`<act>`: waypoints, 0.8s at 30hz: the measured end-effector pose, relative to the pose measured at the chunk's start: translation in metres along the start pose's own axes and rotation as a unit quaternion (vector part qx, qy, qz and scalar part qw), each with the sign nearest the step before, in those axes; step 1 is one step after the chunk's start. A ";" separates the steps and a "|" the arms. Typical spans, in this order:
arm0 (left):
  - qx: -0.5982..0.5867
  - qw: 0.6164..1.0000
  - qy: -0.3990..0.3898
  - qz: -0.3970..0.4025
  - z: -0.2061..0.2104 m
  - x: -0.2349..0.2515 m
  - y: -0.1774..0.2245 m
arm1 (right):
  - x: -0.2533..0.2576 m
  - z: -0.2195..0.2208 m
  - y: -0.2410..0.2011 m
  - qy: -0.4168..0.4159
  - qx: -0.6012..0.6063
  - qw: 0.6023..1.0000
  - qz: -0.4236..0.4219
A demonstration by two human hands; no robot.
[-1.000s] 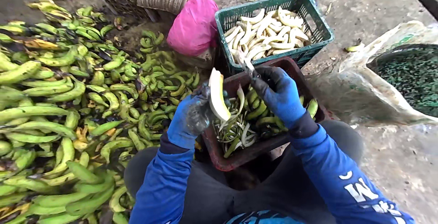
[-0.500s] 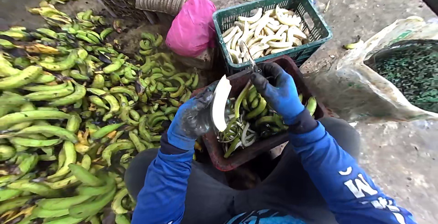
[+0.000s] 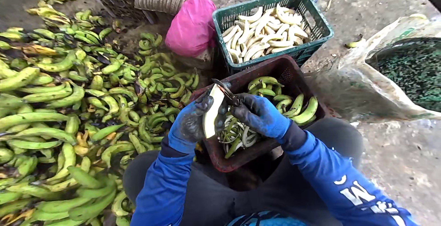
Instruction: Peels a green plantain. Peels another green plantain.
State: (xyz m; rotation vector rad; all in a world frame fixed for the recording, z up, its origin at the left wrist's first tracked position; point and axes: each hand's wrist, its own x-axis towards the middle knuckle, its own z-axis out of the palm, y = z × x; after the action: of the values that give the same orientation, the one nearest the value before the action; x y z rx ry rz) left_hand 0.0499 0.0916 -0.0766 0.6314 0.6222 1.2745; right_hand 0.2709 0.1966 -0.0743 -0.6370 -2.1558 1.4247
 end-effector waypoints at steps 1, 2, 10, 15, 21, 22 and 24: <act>-0.001 1.000 -0.002 0.004 0.001 0.000 0.001 | 0.000 0.002 0.001 0.007 -0.011 1.000 -0.013; 0.001 1.000 -0.003 0.012 0.002 0.000 0.001 | -0.001 0.003 0.001 0.017 -0.022 0.999 -0.028; -0.005 0.998 0.016 0.066 0.003 -0.004 -0.006 | -0.007 0.008 0.001 0.057 -0.091 0.989 -0.101; -0.010 1.000 -0.019 0.004 0.000 0.000 -0.003 | 0.001 0.013 0.013 0.057 -0.154 0.986 -0.032; 0.015 1.000 0.024 0.001 0.001 0.000 0.004 | 0.002 0.006 0.009 0.032 -0.053 0.998 0.002; 0.065 0.995 0.075 0.012 0.003 -0.002 0.004 | 0.000 0.003 0.008 0.020 -0.021 0.999 0.028; 0.190 0.953 0.234 0.027 -0.001 -0.004 0.000 | -0.003 -0.005 0.014 -0.038 0.002 0.994 0.099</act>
State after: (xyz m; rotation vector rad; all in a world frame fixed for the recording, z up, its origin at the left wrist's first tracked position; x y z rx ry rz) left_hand 0.0481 0.0877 -0.0767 0.6659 1.2719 1.3782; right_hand 0.2780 0.2034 -0.0855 -0.8278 -2.1972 1.5789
